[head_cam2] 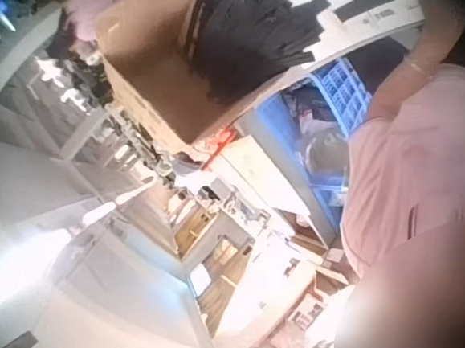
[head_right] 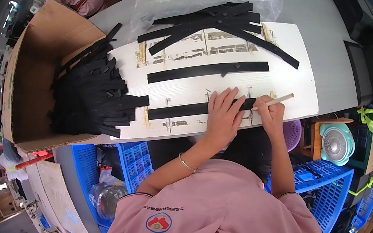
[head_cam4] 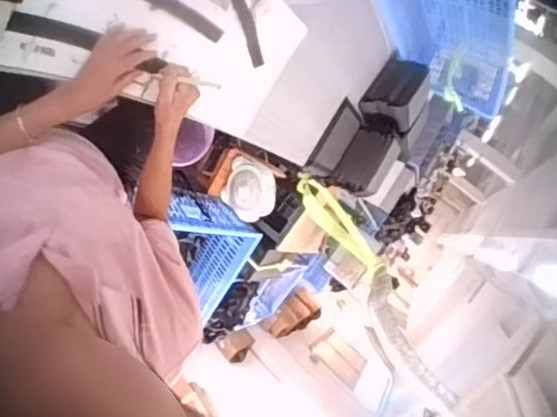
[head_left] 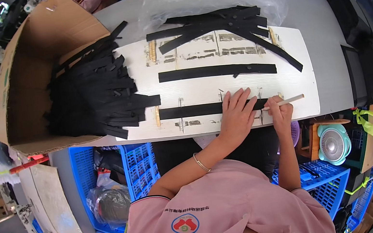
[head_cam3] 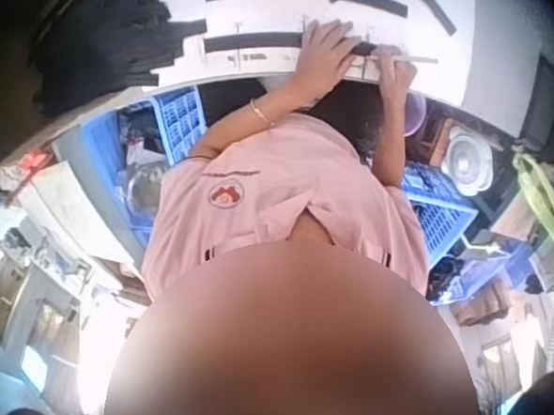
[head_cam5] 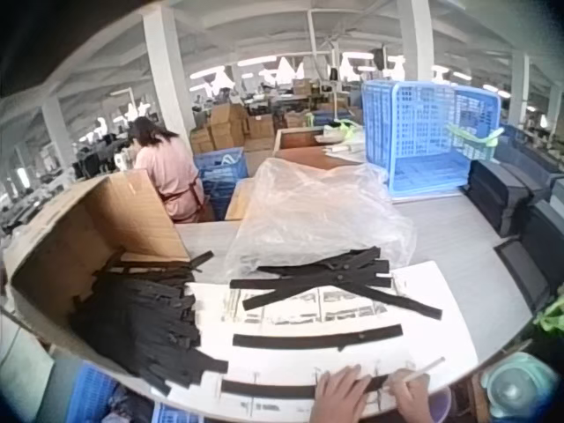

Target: The recorder is marking and aligning zipper components on a template for assembly.

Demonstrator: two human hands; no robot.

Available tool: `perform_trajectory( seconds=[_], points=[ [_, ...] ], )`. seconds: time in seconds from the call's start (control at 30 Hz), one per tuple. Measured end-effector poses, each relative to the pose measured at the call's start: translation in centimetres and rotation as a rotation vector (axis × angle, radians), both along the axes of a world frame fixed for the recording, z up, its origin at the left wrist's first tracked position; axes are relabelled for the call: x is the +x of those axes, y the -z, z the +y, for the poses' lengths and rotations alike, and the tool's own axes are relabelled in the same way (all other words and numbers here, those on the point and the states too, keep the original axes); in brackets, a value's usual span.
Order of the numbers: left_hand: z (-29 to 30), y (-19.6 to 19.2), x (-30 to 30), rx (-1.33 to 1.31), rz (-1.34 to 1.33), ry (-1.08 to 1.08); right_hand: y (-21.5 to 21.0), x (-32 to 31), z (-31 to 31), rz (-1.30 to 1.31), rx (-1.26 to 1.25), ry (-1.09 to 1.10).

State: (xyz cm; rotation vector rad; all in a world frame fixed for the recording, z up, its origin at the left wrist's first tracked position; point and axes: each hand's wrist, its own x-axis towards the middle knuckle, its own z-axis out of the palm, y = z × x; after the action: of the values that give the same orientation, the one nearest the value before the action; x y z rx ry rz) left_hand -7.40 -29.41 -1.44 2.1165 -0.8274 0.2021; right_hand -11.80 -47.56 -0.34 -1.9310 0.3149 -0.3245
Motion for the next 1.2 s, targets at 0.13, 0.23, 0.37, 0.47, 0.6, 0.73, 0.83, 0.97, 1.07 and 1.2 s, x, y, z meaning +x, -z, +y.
perform_trajectory(
  seconds=[0.13, 0.23, 0.37, 0.47, 0.6, 0.73, 0.83, 0.97, 1.07, 1.2],
  points=[
    [3.6, -0.8, -1.6, 0.222, 0.075, -0.026, 0.6, -0.3, 0.0, -0.080, 0.106, 0.076],
    [5.0, -0.6, -0.7, 0.277, 0.087, 0.034, 0.9, -0.4, 0.1, -0.119, 0.140, 0.158],
    [4.1, 0.0, 5.2, 0.256, 0.014, 0.047, 1.0, -0.3, -0.1, -0.107, 0.164, 0.151],
    [3.5, -0.1, 9.1, 0.205, -0.015, -0.003, 1.0, 0.1, 0.2, -0.077, 0.178, 0.155],
    [6.1, -0.9, 9.1, 0.130, 0.063, 0.019, 1.1, 0.1, 0.3, -0.055, 0.160, 0.192],
    [13.1, -0.8, 8.0, 0.203, -0.090, -0.185, 0.6, -0.2, 0.1, -0.053, 0.190, 0.213],
    [19.1, -0.4, 8.8, 0.375, -0.185, -0.463, 0.3, 0.1, 0.3, -0.041, 0.175, 0.191],
    [22.9, -0.8, 10.0, 0.373, -0.223, -0.561, 0.7, 0.4, 0.3, -0.046, 0.198, 0.157],
    [23.1, -1.1, 11.0, 0.360, -0.245, -0.557, 0.9, 0.4, 0.4, -0.064, 0.219, 0.150],
    [21.3, -1.5, 10.8, 0.284, -0.339, -0.587, 1.0, 0.2, 0.4, -0.098, 0.260, 0.160]
  ],
)
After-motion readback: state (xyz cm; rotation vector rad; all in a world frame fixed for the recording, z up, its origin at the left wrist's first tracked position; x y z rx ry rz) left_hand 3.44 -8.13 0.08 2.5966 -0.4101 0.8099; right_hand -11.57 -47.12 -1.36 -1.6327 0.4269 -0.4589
